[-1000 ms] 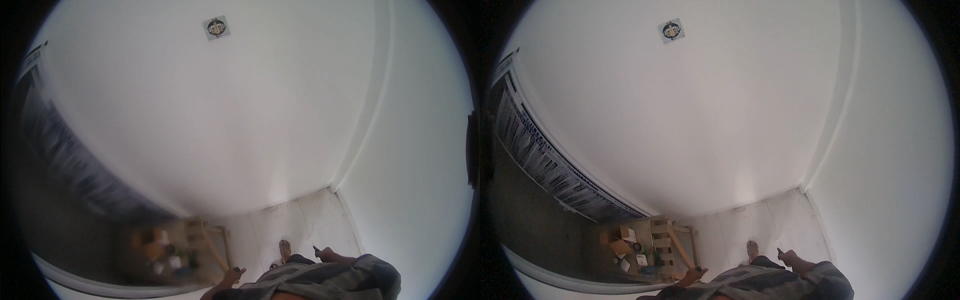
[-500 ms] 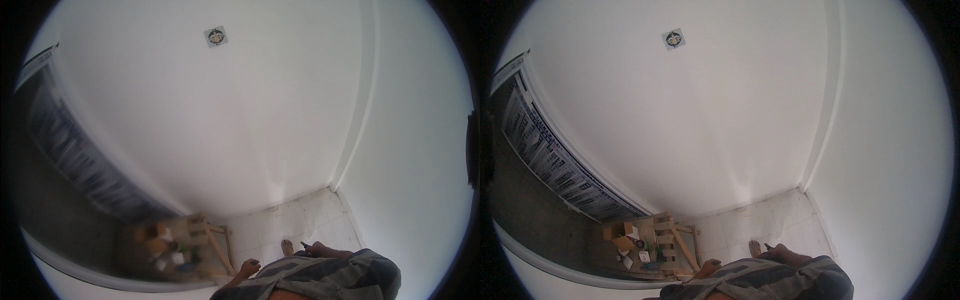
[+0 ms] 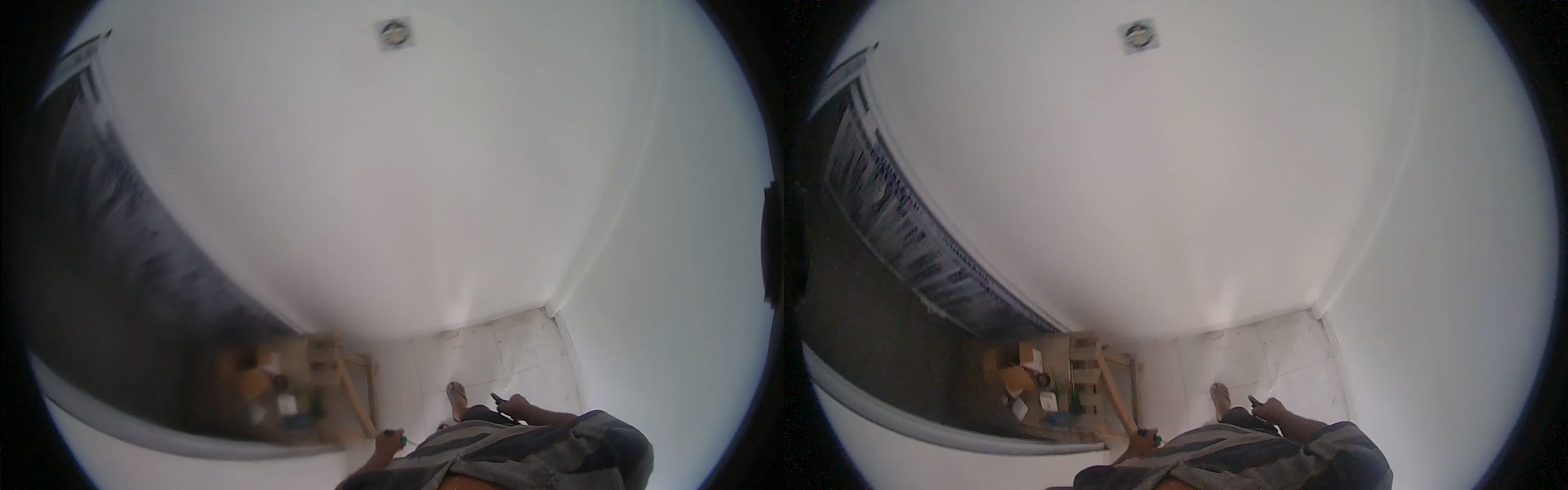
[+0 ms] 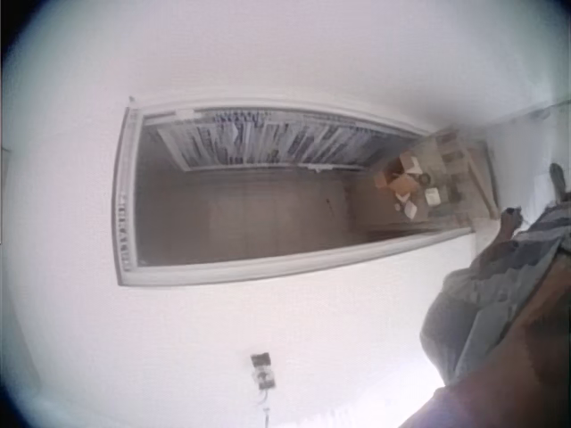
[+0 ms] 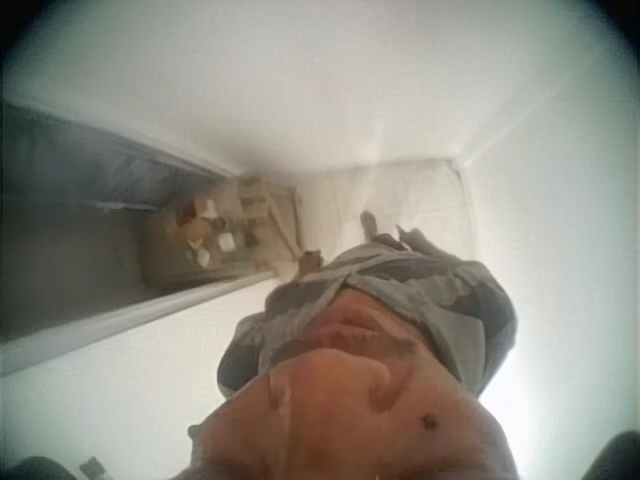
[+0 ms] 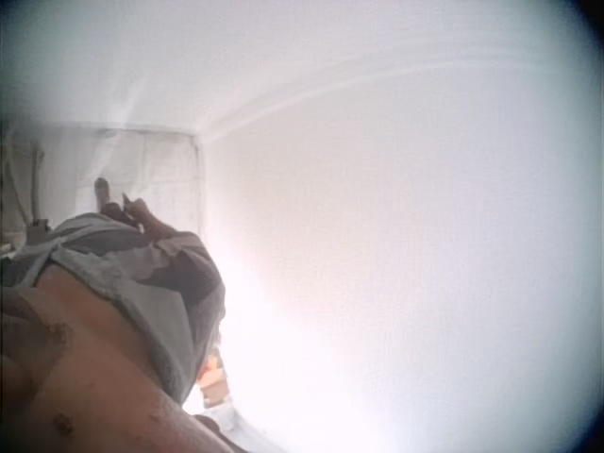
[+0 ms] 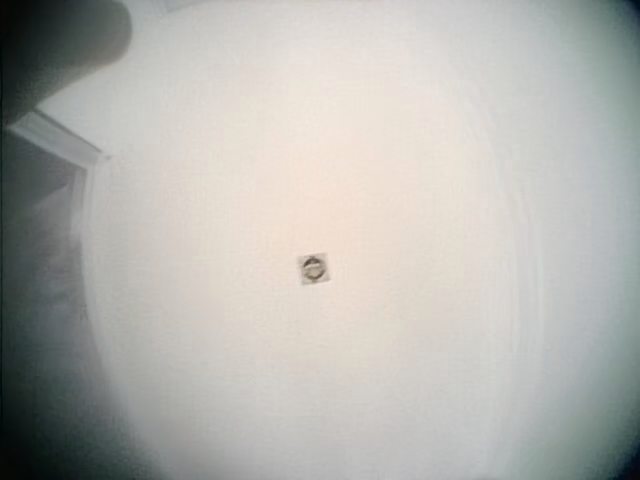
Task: The person installs a ceiling electrical fixture by connecting wires to a socket and securing it to the ceiling. They use a screwdriver to tighten connections and fasten the fixture, then attach a cover plate to complete the installation.
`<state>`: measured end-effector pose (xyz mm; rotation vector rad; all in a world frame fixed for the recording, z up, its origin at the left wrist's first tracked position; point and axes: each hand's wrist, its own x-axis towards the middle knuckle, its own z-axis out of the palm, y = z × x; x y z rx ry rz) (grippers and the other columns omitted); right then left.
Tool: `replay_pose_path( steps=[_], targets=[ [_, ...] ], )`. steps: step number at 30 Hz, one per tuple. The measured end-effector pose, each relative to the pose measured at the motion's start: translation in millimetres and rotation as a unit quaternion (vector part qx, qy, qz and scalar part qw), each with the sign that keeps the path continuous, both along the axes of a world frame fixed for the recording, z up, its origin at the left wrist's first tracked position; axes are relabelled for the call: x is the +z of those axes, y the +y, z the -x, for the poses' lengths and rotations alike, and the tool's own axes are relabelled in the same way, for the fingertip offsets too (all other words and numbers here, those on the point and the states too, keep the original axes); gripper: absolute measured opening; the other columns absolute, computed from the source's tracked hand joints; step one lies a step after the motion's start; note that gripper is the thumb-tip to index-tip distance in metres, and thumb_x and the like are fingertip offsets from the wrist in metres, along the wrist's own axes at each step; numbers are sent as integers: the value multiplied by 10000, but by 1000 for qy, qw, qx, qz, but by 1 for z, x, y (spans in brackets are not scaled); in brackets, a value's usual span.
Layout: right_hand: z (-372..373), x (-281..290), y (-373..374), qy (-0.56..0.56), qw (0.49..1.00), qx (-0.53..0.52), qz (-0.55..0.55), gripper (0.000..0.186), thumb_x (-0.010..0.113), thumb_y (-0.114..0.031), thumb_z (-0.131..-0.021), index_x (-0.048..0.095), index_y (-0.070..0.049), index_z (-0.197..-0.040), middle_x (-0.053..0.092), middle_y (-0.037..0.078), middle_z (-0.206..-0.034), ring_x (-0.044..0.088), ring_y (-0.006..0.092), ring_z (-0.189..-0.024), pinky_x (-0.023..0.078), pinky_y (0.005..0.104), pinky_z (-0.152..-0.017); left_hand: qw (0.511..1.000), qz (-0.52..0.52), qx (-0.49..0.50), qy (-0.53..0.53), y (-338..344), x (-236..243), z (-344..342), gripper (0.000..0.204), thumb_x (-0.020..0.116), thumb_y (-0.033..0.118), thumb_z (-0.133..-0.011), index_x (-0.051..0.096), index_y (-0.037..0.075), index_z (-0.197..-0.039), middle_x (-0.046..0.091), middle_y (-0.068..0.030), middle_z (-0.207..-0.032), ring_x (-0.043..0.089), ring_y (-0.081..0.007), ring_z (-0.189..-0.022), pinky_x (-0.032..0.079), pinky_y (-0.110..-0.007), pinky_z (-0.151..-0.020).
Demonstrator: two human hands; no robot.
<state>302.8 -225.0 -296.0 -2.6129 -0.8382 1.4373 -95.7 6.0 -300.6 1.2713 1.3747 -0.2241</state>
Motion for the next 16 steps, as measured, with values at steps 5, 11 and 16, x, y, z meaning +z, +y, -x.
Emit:
replay_pose_path(
  steps=[5,11,16],
  targets=[
    [14,54,147,89,990,-2,-108,482,740,-420,-808,740,38,-960,741,241,-910,743,367,-882,577,448,-721,989,-144,41,2,58,30,-58,441,603,481,-976,726,96,-1154,730,-155,-821,724,-296,-806,552,-453,-769],
    [47,91,261,184,925,89,-321,412,814,-264,-840,671,40,-1078,681,112,-810,650,173,-635,527,326,-543,896,22,369,-245,87,104,-127,566,767,550,-891,643,-2,-880,679,-102,-762,699,-201,-767,577,-371,-698],
    [70,145,310,216,900,218,-311,510,810,-304,-824,645,20,-1181,737,182,-1036,715,316,-973,550,401,-873,831,46,447,-328,91,155,-141,558,777,555,-875,622,58,-1076,698,-133,-963,703,-203,-885,604,-401,-775]
  ],
)
